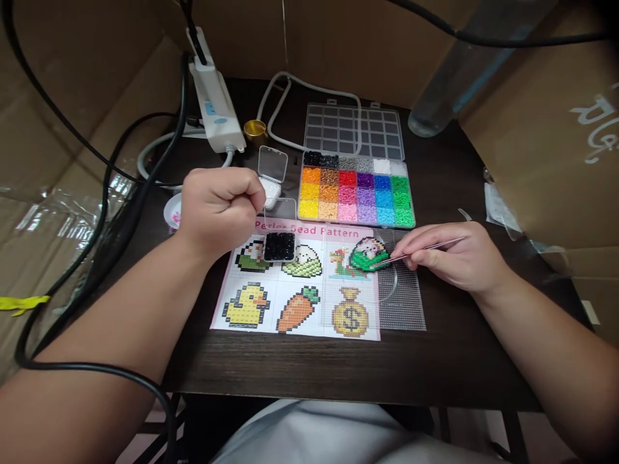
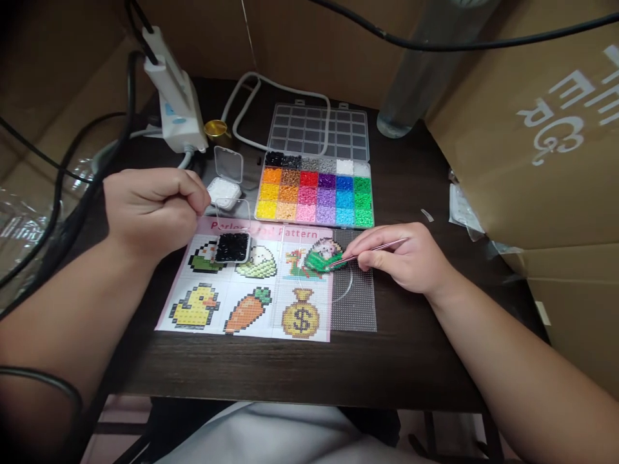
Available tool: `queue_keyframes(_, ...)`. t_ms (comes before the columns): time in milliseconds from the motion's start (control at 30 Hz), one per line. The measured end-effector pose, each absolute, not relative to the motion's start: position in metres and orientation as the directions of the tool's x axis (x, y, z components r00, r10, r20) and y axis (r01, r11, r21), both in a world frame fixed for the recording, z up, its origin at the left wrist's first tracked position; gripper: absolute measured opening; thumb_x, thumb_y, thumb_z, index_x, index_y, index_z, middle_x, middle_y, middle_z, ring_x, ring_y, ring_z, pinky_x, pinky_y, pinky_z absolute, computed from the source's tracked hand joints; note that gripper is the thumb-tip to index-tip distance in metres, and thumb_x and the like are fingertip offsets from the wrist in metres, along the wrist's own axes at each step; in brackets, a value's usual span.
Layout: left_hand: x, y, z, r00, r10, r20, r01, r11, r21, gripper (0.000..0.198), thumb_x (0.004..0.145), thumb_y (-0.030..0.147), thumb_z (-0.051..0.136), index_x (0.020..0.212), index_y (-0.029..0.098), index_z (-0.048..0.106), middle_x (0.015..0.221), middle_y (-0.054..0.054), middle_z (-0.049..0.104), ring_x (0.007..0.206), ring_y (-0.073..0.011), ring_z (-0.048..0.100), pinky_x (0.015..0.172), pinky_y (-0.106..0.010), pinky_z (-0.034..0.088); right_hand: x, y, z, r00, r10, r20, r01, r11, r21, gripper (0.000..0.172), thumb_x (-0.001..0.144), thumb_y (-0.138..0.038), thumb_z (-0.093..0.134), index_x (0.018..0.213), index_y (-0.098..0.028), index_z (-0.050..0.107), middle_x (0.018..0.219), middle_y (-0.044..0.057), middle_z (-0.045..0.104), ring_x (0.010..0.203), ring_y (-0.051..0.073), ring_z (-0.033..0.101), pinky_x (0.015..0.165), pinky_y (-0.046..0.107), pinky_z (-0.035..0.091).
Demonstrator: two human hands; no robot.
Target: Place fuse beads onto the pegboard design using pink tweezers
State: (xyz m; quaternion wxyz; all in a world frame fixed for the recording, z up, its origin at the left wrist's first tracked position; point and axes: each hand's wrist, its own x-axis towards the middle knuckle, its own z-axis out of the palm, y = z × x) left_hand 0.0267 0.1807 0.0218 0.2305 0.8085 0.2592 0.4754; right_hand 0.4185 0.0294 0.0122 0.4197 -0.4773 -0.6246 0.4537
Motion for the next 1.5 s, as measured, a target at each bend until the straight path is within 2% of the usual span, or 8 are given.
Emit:
queue_keyframes(467, 0.0295, 0.1784, 0.0238, 0.415, 0.636, 0.651, 0.201, -0.762, 0.616, 0.027, 0.070, 0.003, 0.056, 0.062, 0.028, 0.065, 0.059, 0.007, 0.065, 0.055, -0.0107, 0.057, 0.049, -0.031, 0.037, 0.4192, 0.0287, 0.0107, -0.197, 0.974, 0.116, 0.216, 0.159, -0.963, 0.027, 0.101, -0.056, 0.111, 0.094, -0.031, 0.104, 0.099, 0.009, 0.098, 0.068, 0.020, 0.083, 0.059, 0.034, 0.071)
queue_keyframes(733, 0.0276, 0.1789, 0.0237, 0.399, 0.643, 0.654, 0.227, -0.760, 0.609, 0.028, 0.070, 0.003, 0.058, 0.064, 0.027, 0.070, 0.060, 0.007, 0.069, 0.056, -0.0103, 0.059, 0.051, -0.031, 0.036, 0.4190, 0.0298, 0.0107, -0.190, 0.978, 0.081, 0.220, 0.123, -0.968, 0.031, 0.098, -0.061, 0.112, 0.093, -0.032, 0.103, 0.098, 0.010, 0.098, 0.068, 0.021, 0.082, 0.061, 0.036, 0.072)
queue_keyframes(900, 0.0274, 0.1804, 0.0237, 0.400, 0.629, 0.667, 0.215, -0.772, 0.598, 0.028, 0.069, 0.003, 0.058, 0.063, 0.027, 0.071, 0.059, 0.008, 0.069, 0.054, -0.0100, 0.059, 0.048, -0.030, 0.036, 0.4180, 0.0299, 0.0135, -0.181, 0.982, 0.048, 0.248, 0.093, -0.964, 0.030, 0.095, -0.061, 0.114, 0.091, -0.032, 0.103, 0.098, 0.010, 0.098, 0.075, 0.024, 0.087, 0.063, 0.037, 0.075)
queue_keyframes(1333, 0.0278, 0.1799, 0.0245, 0.398, 0.630, 0.667, 0.219, -0.771, 0.598, 0.028, 0.070, 0.004, 0.058, 0.063, 0.028, 0.072, 0.059, 0.008, 0.069, 0.054, -0.0101, 0.059, 0.049, -0.031, 0.036, 0.4165, 0.0305, 0.0177, -0.183, 0.980, 0.073, 0.289, 0.125, -0.949, 0.029, 0.093, -0.060, 0.116, 0.089, -0.034, 0.102, 0.096, 0.009, 0.097, 0.078, 0.026, 0.090, 0.066, 0.038, 0.078)
queue_keyframes(1500, 0.0264, 0.1796, 0.0231, 0.393, 0.641, 0.659, 0.244, -0.764, 0.597, 0.029, 0.070, 0.003, 0.059, 0.063, 0.028, 0.072, 0.061, 0.007, 0.072, 0.055, -0.0116, 0.061, 0.050, -0.032, 0.037, 0.4176, 0.0307, 0.0158, -0.191, 0.979, 0.077, 0.258, 0.126, -0.958, 0.029, 0.095, -0.060, 0.114, 0.090, -0.033, 0.102, 0.097, 0.009, 0.097, 0.078, 0.026, 0.089, 0.065, 0.038, 0.076)
